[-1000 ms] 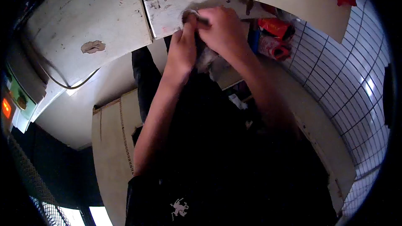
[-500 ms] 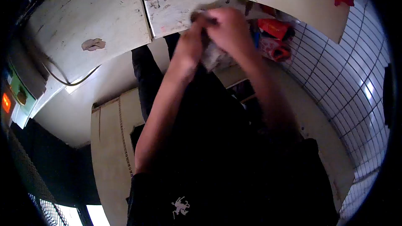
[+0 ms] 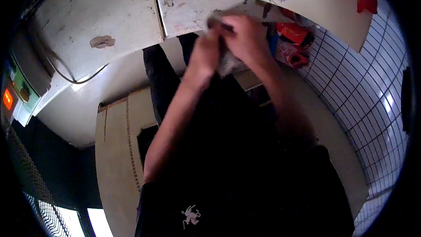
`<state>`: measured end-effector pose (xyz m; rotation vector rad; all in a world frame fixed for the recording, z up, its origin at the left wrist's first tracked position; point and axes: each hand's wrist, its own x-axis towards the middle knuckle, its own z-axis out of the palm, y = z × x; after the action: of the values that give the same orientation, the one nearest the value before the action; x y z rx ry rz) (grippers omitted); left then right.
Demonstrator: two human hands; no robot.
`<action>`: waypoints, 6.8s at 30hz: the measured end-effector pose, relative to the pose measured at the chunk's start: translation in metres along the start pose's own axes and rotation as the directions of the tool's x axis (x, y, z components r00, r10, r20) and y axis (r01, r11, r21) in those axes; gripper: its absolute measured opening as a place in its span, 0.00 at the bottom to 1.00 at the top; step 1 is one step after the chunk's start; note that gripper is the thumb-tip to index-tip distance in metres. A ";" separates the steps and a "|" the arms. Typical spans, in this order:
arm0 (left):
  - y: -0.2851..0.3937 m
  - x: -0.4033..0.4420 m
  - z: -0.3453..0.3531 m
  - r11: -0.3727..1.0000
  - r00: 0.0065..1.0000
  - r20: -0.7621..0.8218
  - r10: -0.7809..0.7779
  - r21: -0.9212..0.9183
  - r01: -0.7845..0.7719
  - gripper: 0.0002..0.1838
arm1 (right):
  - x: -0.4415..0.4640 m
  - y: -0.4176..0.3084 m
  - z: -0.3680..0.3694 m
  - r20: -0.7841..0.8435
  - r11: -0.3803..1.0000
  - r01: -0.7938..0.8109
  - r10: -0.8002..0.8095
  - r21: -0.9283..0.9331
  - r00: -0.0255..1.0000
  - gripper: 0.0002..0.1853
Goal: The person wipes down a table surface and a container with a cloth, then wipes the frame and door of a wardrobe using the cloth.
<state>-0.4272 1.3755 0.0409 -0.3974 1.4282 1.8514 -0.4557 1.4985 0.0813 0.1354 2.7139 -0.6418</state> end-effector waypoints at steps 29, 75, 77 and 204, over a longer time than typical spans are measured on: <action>0.039 0.006 -0.021 0.955 0.967 -0.225 0.123 0.290 -0.054 0.30 | 0.048 -0.024 0.001 0.043 0.990 -0.046 0.041 0.135 0.998 0.12; 0.066 0.013 -0.044 0.579 0.904 0.120 0.410 0.732 -0.360 0.16 | 0.048 -0.037 0.005 -0.102 0.991 0.054 -0.042 0.120 0.994 0.12; 0.056 0.011 -0.035 0.549 0.886 0.120 0.448 0.745 -0.379 0.16 | 0.037 -0.034 -0.005 0.044 0.976 -0.209 0.206 0.058 0.977 0.12; 0.261 0.006 0.005 0.155 0.533 0.373 0.759 0.692 -0.705 0.64 | -0.096 -0.007 -0.101 0.293 0.104 -0.286 -0.066 0.953 0.954 0.41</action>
<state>-0.6175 1.3574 0.2190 0.9254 2.6169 1.5279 -0.3987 1.5365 0.2033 0.5272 1.4316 -2.1776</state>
